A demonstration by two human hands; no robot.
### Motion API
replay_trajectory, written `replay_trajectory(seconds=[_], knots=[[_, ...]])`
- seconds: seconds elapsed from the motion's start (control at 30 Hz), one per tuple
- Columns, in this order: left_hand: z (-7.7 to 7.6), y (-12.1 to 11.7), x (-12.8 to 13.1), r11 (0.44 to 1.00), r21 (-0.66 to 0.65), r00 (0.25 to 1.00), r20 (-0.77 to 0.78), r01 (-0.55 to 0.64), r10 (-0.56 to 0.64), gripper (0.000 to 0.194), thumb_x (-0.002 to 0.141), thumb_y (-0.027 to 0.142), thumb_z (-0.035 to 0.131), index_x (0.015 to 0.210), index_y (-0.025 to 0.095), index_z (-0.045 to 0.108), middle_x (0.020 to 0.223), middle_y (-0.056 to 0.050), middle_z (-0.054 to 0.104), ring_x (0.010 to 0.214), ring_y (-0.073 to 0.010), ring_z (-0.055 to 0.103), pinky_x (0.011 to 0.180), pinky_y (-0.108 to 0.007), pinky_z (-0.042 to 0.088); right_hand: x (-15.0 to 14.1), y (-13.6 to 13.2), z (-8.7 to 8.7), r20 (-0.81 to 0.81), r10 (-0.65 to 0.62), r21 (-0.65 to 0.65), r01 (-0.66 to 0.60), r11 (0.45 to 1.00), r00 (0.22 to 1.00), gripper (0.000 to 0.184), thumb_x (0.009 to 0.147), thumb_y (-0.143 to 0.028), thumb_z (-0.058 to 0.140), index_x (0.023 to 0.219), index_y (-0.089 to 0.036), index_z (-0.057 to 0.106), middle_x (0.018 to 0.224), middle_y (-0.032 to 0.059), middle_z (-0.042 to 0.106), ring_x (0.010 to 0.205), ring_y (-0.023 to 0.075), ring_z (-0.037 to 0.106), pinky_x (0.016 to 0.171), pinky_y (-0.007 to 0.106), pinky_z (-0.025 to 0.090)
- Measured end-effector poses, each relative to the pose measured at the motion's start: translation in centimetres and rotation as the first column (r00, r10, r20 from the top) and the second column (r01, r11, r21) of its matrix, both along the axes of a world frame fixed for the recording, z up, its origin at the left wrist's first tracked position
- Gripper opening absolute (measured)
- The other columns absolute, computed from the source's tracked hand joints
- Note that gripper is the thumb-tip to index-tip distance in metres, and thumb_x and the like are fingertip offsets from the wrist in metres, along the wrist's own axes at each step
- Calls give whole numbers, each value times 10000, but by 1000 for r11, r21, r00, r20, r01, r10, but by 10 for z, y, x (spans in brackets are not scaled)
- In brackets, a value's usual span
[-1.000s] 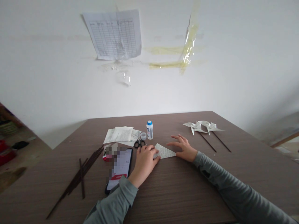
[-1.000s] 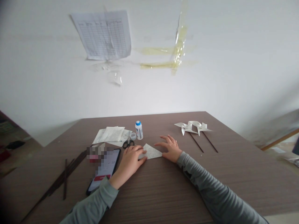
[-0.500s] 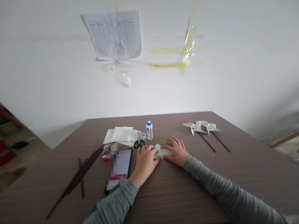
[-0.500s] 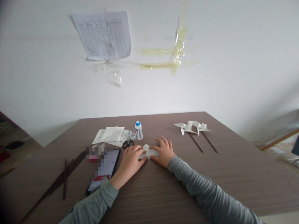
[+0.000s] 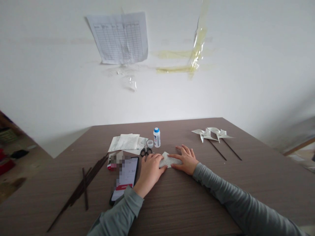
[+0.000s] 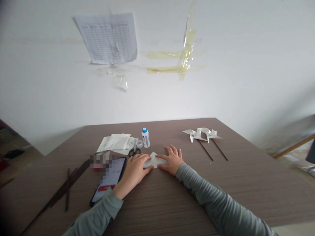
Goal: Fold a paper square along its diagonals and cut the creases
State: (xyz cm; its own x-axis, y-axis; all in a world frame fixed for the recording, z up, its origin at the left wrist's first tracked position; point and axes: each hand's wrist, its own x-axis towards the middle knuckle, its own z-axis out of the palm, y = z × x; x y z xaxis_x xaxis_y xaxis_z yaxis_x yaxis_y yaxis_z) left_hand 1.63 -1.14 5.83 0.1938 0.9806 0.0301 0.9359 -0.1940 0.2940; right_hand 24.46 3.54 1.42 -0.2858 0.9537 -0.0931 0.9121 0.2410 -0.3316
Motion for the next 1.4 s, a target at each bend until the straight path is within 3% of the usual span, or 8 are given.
replay_trajectory(seconds=[0.43,0.8,1.1,1.4], knots=[[9,-5,-13,1000,-21,1000,-19,-12,12,378,1156,224,811,1462,357,988,1760,-73,879,1684,-448,756,1443,-651,565,4,5,-7,13,6,-7,-6,1000,1000,667,1165,-727,841,1819,-637,752,2135,18,455,2029,561,207,1587,913,176],[17,-9,-26,997,-66,998,-53,-30,27,468,1159,164,774,1511,385,989,1858,-77,812,1782,-447,683,1496,-750,527,5,-1,10,14,14,-39,-13,999,1000,666,1177,-714,834,1830,-620,747,2123,28,475,2024,555,225,1599,871,185],[17,-9,-40,998,-66,989,-144,-17,8,546,1172,199,741,1591,475,955,1907,-28,779,1782,-428,683,1480,-704,553,8,-1,16,-11,31,-89,-32,996,999,692,1185,-749,805,1858,-613,719,2147,38,429,2040,548,169,1602,887,147],[20,-2,-54,992,-123,983,-182,-35,12,681,1133,210,761,1735,512,864,1998,-33,687,1777,-449,685,1474,-683,543,10,-2,17,-20,28,-75,-30,997,999,678,1177,-735,835,1839,-628,734,2130,26,459,2028,552,205,1599,890,172]])
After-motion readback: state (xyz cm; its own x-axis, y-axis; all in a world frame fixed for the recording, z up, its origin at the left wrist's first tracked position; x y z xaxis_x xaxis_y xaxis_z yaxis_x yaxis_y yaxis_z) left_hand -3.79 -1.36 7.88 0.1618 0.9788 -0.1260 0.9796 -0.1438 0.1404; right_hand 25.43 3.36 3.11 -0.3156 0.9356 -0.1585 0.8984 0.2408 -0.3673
